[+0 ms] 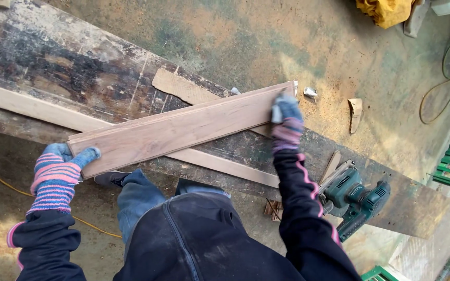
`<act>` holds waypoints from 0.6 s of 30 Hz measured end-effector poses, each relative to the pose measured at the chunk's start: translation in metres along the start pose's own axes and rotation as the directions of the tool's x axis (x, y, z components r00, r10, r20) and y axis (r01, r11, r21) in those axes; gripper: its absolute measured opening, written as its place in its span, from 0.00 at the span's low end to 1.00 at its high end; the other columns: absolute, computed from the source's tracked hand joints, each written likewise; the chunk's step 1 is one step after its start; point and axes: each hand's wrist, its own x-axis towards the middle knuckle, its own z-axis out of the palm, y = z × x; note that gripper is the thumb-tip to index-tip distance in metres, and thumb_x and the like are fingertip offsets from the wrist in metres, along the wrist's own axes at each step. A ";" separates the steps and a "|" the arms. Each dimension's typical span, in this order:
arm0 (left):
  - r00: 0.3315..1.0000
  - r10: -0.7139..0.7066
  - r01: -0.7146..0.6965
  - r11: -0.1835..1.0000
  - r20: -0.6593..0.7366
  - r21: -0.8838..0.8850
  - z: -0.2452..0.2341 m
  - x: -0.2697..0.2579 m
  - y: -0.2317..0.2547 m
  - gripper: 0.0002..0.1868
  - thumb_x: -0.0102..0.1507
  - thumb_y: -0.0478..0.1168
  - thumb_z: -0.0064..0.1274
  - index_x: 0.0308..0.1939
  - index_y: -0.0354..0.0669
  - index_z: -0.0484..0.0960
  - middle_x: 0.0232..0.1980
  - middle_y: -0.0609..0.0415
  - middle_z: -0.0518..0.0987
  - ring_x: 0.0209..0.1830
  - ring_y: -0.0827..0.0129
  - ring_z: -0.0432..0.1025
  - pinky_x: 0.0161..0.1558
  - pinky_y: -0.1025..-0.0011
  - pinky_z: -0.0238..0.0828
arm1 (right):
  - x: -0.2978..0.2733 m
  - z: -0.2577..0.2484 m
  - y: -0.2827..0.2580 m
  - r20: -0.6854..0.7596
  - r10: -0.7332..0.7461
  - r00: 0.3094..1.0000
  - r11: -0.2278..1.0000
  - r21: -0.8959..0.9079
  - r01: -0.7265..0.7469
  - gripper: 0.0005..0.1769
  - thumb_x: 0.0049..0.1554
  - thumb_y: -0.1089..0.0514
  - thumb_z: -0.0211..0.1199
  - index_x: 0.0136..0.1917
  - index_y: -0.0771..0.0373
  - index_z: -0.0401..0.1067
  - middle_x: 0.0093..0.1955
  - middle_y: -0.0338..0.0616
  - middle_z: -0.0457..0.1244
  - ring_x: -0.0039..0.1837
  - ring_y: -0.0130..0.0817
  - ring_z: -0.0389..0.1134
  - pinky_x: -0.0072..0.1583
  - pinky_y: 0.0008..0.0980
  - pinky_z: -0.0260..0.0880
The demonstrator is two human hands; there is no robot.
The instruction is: Sanding wooden planks using manual sandpaper and an electric orbital sander.
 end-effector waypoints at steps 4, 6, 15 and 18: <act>0.999 0.014 -0.013 1.000 -0.042 0.023 0.001 -0.001 -0.004 0.39 0.51 0.54 0.77 0.52 0.27 0.79 0.39 0.40 0.83 0.32 0.60 0.77 0.34 0.59 0.76 | -0.006 0.034 -0.082 -0.109 -0.013 0.994 0.997 -0.082 0.004 0.17 0.65 0.62 0.57 0.68 0.59 0.69 0.65 0.44 0.67 0.64 0.34 0.70 0.68 0.32 0.72; 0.997 0.050 -0.048 0.998 -0.061 0.040 0.002 0.003 -0.007 0.38 0.51 0.54 0.77 0.52 0.28 0.79 0.40 0.41 0.83 0.34 0.62 0.77 0.37 0.60 0.75 | -0.026 0.029 -0.217 0.019 -0.239 0.971 0.966 -0.097 0.239 0.21 0.53 0.62 0.62 0.61 0.58 0.72 0.62 0.45 0.66 0.68 0.45 0.67 0.79 0.46 0.60; 0.999 0.007 -0.005 0.999 -0.032 0.045 -0.003 -0.012 0.006 0.37 0.51 0.57 0.75 0.52 0.32 0.80 0.41 0.40 0.84 0.38 0.54 0.79 0.45 0.52 0.78 | 0.030 -0.031 -0.001 -0.133 0.016 0.991 1.000 -0.011 -0.018 0.21 0.56 0.68 0.60 0.63 0.64 0.74 0.57 0.48 0.69 0.57 0.43 0.72 0.60 0.37 0.72; 0.994 -0.013 0.039 0.971 -0.110 0.237 -0.028 -0.056 0.053 0.45 0.48 0.62 0.76 0.58 0.37 0.78 0.51 0.37 0.83 0.53 0.47 0.76 0.58 0.48 0.71 | 0.057 -0.077 0.113 -0.087 -0.064 0.994 0.911 -0.412 0.022 0.21 0.57 0.71 0.55 0.59 0.59 0.79 0.53 0.56 0.71 0.57 0.54 0.71 0.60 0.45 0.71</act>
